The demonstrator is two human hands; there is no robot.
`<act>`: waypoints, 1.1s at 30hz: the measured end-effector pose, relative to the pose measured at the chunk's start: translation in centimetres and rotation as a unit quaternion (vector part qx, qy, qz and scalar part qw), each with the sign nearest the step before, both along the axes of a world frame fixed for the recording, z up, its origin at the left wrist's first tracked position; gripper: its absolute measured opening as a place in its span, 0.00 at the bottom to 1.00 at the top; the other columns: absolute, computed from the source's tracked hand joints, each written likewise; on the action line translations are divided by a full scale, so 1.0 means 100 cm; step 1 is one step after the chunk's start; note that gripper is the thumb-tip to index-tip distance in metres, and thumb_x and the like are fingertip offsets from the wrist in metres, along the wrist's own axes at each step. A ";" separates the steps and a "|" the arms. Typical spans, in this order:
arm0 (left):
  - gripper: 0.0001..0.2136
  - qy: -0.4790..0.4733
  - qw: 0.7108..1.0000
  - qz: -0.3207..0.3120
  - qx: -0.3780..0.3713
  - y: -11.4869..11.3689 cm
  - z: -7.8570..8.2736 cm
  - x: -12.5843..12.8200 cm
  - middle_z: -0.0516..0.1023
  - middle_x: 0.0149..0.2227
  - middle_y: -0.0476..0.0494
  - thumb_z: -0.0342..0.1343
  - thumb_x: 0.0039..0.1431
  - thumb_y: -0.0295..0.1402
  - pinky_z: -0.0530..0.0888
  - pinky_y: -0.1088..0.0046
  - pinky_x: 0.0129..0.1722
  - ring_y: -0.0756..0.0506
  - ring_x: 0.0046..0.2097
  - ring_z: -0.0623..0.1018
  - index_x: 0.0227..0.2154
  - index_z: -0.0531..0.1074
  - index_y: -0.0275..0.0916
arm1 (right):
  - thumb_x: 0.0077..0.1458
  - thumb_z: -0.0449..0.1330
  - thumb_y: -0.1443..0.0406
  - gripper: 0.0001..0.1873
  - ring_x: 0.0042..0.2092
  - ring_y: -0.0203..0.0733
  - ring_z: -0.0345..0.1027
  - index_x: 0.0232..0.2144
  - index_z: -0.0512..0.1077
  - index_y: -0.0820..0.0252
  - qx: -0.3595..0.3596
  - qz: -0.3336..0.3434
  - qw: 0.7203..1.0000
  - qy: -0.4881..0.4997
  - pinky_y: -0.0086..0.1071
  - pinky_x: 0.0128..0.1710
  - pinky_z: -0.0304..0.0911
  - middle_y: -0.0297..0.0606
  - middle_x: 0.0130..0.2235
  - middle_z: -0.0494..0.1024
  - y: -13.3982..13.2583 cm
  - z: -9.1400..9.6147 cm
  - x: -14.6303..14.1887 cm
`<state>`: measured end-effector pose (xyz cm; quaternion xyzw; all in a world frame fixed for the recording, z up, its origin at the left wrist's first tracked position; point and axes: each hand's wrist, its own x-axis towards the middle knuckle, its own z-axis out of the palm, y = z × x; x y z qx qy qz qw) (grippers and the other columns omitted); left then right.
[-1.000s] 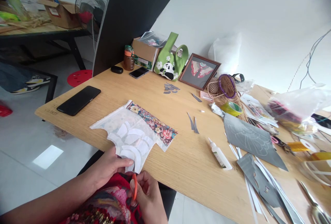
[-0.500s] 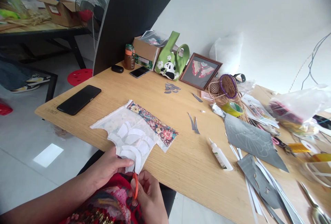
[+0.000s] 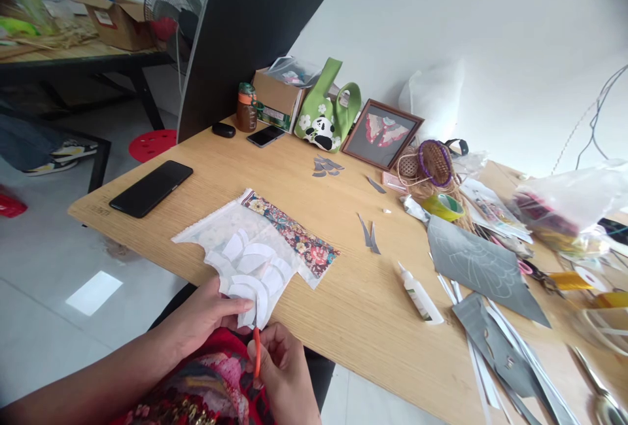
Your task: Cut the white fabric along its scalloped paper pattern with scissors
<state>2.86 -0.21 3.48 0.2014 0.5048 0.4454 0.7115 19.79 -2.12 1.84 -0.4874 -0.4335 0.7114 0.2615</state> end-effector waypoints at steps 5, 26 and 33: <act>0.20 0.021 1.000 -0.015 0.004 0.001 -0.001 0.000 0.78 0.30 0.44 0.67 0.40 0.34 0.76 0.70 0.27 0.44 0.32 0.77 0.39 0.74 0.34 | 0.46 0.66 0.43 0.28 0.24 0.30 0.53 0.24 0.65 0.62 0.012 0.005 1.000 -0.006 0.27 0.25 0.50 0.32 0.23 0.68 -0.001 0.001 0.001; 0.19 0.032 0.999 -0.018 0.009 0.001 -0.003 0.001 0.78 0.31 0.43 0.64 0.41 0.32 0.74 0.73 0.22 0.45 0.31 0.76 0.40 0.73 0.33 | 0.53 0.62 0.44 0.26 0.25 0.31 0.57 0.28 0.64 0.61 0.008 0.029 0.999 0.027 0.28 0.28 0.54 0.34 0.26 0.70 -0.001 0.000 0.004; 0.20 0.034 0.999 -0.015 0.004 0.001 -0.007 0.002 0.78 0.31 0.45 0.63 0.42 0.31 0.74 0.74 0.22 0.45 0.31 0.77 0.41 0.72 0.33 | 0.51 0.62 0.42 0.27 0.26 0.31 0.54 0.28 0.64 0.61 0.020 0.039 0.999 -0.006 0.27 0.27 0.53 0.32 0.25 0.68 0.000 0.001 0.004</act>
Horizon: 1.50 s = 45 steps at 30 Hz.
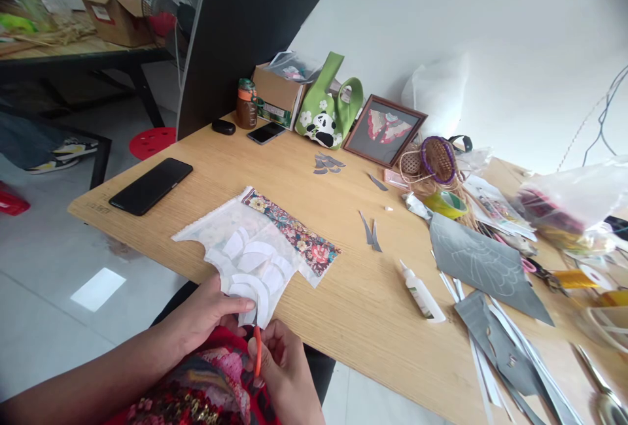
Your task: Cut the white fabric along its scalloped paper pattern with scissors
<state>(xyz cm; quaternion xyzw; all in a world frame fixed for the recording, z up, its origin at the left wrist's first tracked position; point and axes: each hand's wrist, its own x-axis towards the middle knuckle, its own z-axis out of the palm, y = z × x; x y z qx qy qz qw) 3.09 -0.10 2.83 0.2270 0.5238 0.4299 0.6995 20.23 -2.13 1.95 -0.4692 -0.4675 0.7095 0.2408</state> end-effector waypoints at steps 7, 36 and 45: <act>0.21 -0.005 1.000 0.000 0.001 0.000 0.005 -0.001 0.78 0.31 0.45 0.63 0.41 0.31 0.74 0.74 0.22 0.44 0.32 0.77 0.42 0.72 0.34 | 0.50 0.62 0.42 0.28 0.25 0.30 0.54 0.27 0.63 0.60 -0.006 0.005 1.000 -0.012 0.27 0.26 0.52 0.32 0.25 0.68 -0.001 0.000 0.001; 0.19 0.003 1.000 0.003 -0.018 -0.001 0.004 -0.002 0.79 0.31 0.46 0.62 0.41 0.29 0.75 0.74 0.22 0.44 0.32 0.78 0.40 0.72 0.35 | 0.52 0.63 0.45 0.26 0.24 0.29 0.54 0.27 0.64 0.62 -0.014 0.021 1.000 0.017 0.27 0.26 0.51 0.32 0.24 0.69 0.006 -0.002 0.005; 0.22 0.008 1.000 -0.003 -0.018 0.000 0.010 -0.004 0.78 0.32 0.45 0.64 0.41 0.31 0.75 0.74 0.20 0.44 0.32 0.77 0.43 0.71 0.35 | 0.48 0.64 0.43 0.28 0.23 0.29 0.53 0.26 0.64 0.61 -0.024 0.020 0.999 -0.009 0.27 0.24 0.48 0.31 0.23 0.68 0.008 -0.001 0.006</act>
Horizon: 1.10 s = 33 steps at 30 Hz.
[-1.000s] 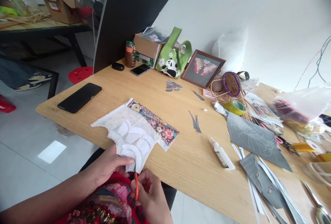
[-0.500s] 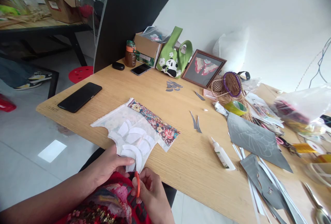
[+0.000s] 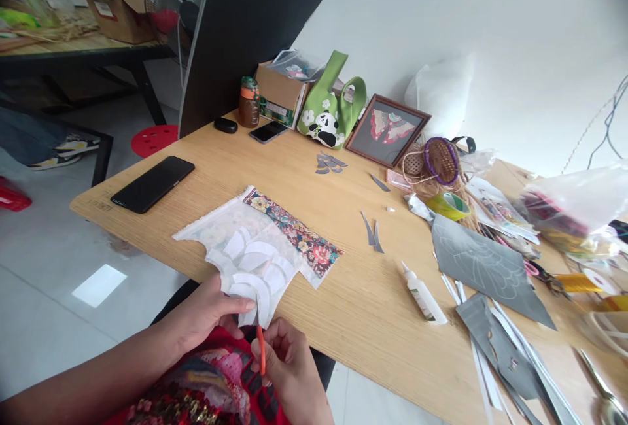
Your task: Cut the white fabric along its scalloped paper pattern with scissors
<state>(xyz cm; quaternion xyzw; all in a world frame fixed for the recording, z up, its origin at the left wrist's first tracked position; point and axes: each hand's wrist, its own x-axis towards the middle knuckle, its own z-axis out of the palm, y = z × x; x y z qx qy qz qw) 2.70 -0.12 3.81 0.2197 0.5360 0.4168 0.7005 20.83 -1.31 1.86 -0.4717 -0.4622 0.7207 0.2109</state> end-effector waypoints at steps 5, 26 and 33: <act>0.23 0.003 1.000 -0.009 0.014 -0.001 -0.001 -0.002 0.78 0.34 0.42 0.64 0.44 0.35 0.74 0.75 0.19 0.44 0.34 0.77 0.45 0.70 0.35 | 0.48 0.64 0.43 0.28 0.23 0.29 0.52 0.26 0.63 0.61 0.002 0.003 1.000 0.000 0.27 0.24 0.48 0.31 0.23 0.68 0.000 -0.002 0.002; 0.24 -0.001 1.000 0.012 0.004 -0.001 -0.005 -0.001 0.80 0.36 0.41 0.64 0.41 0.31 0.72 0.76 0.18 0.43 0.32 0.79 0.46 0.72 0.36 | 0.49 0.63 0.42 0.28 0.23 0.29 0.56 0.28 0.65 0.62 -0.008 0.032 0.999 -0.009 0.27 0.25 0.52 0.34 0.24 0.71 0.006 0.009 0.002; 0.24 -0.009 1.000 0.010 -0.003 0.000 -0.005 -0.002 0.81 0.34 0.42 0.64 0.41 0.31 0.71 0.75 0.18 0.43 0.30 0.79 0.45 0.71 0.36 | 0.50 0.63 0.43 0.28 0.22 0.29 0.57 0.28 0.66 0.63 -0.007 0.044 0.999 -0.018 0.27 0.24 0.53 0.34 0.25 0.72 0.009 0.005 0.002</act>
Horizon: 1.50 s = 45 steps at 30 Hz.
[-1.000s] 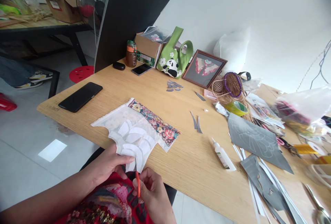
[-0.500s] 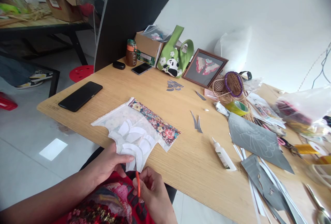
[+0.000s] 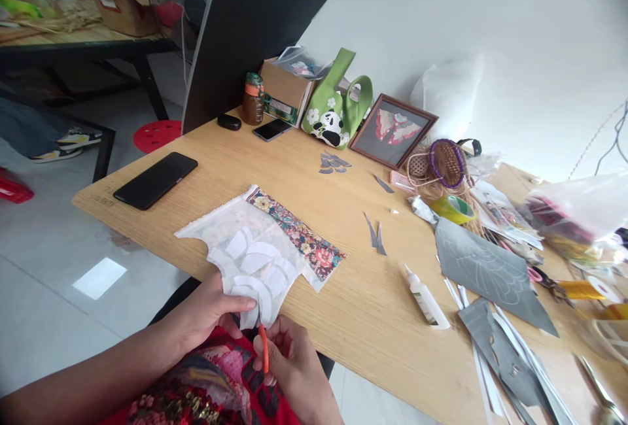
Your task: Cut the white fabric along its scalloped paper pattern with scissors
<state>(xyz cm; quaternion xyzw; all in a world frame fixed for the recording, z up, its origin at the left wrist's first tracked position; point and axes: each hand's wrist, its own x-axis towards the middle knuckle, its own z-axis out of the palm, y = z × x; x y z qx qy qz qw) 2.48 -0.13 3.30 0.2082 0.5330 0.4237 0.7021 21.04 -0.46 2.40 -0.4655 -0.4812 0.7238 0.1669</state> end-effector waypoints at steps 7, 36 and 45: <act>0.26 -0.002 1.000 -0.009 -0.002 0.001 0.004 0.000 0.80 0.33 0.42 0.63 0.40 0.32 0.71 0.76 0.18 0.43 0.30 0.78 0.46 0.70 0.34 | 0.49 0.63 0.42 0.29 0.22 0.29 0.56 0.29 0.66 0.63 0.000 0.000 1.000 -0.002 0.26 0.23 0.52 0.33 0.24 0.71 0.001 0.005 -0.001; 0.27 0.003 0.999 0.026 -0.018 -0.001 0.003 0.000 0.80 0.33 0.41 0.65 0.38 0.32 0.71 0.76 0.16 0.42 0.31 0.79 0.46 0.70 0.31 | 0.48 0.64 0.43 0.27 0.22 0.29 0.56 0.26 0.64 0.61 0.005 0.020 0.998 -0.051 0.24 0.22 0.53 0.33 0.22 0.71 0.008 0.007 0.006; 0.27 -0.003 0.999 0.043 -0.020 0.000 0.003 0.002 0.80 0.32 0.41 0.65 0.37 0.31 0.72 0.77 0.16 0.44 0.30 0.78 0.45 0.70 0.31 | 0.45 0.65 0.41 0.29 0.19 0.26 0.55 0.26 0.64 0.61 -0.010 0.031 0.998 -0.058 0.23 0.19 0.52 0.32 0.21 0.71 0.014 -0.001 0.010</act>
